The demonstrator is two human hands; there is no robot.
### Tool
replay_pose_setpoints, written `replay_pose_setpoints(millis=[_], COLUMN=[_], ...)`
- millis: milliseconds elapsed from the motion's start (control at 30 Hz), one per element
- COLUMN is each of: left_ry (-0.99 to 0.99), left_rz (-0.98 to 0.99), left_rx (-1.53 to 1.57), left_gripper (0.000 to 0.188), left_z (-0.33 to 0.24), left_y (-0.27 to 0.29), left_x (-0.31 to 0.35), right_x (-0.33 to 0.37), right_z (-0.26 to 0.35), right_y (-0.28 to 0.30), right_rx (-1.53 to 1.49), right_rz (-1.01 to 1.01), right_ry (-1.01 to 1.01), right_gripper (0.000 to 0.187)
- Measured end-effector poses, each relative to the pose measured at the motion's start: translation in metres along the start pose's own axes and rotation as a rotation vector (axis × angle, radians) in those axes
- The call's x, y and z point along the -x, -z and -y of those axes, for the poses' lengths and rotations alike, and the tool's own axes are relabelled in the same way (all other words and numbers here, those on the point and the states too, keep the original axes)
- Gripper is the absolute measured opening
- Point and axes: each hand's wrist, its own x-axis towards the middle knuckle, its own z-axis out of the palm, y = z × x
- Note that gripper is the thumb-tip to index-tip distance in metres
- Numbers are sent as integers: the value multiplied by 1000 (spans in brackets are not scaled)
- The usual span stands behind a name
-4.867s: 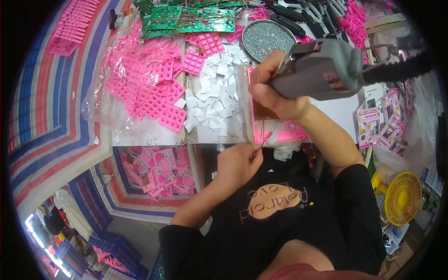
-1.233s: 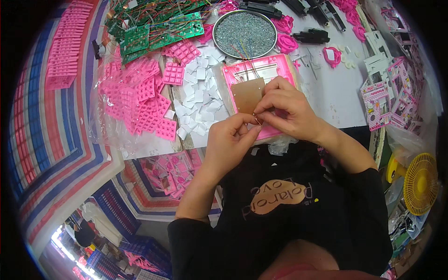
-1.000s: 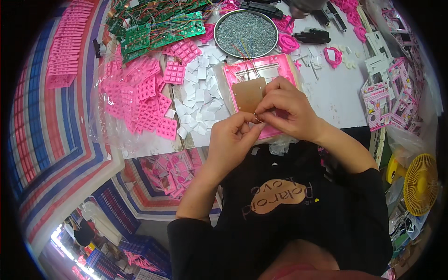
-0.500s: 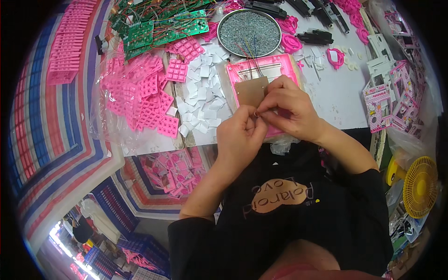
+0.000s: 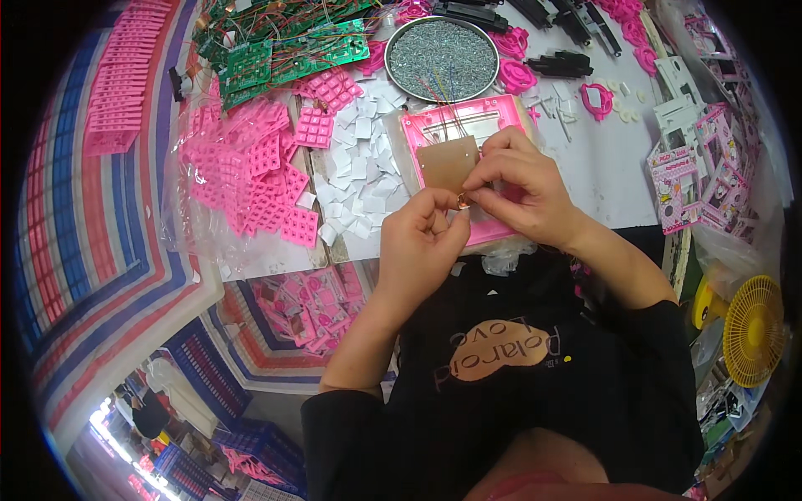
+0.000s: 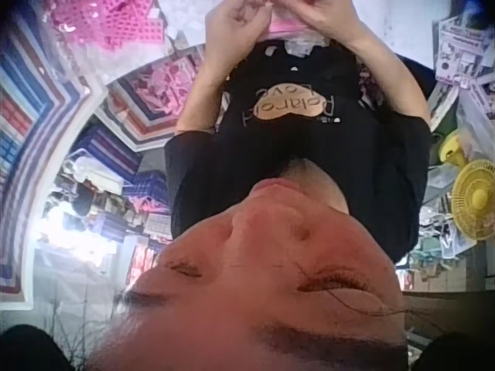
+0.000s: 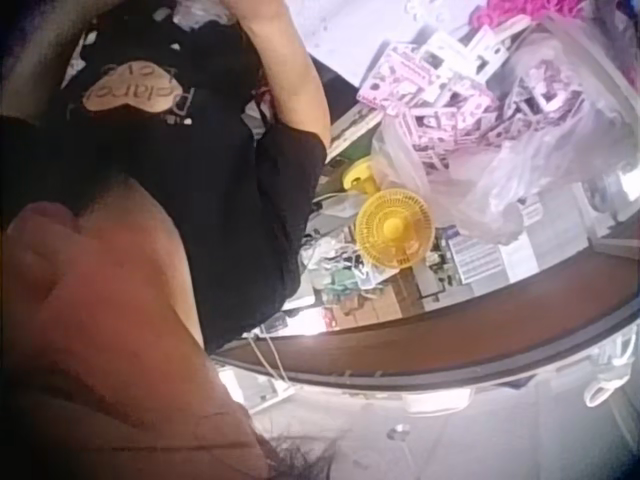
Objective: Assembling the internal components, circuit boards, and wires of pink toy calculators using manual tools and a glue gun.
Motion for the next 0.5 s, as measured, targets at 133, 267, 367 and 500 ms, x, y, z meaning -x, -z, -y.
replay_pose_setpoints(millis=[133,267,367,500], left_ry=[74,117,120,-41], left_rz=[19,11,-6,-48], left_rx=[115,273,337,47], left_gripper=[4,5,6,5], left_z=[0,0,0,2], left_y=[-1,-4,-4,-4], left_x=[-1,-1,-1,2], right_x=[2,-2,2,9], right_z=[-1,1,17,22], right_y=[1,0,0,1], right_rx=[11,298,284,128], right_rz=[5,-1,12,66], right_ry=[-10,175,150,-27], right_gripper=[18,20,20,18])
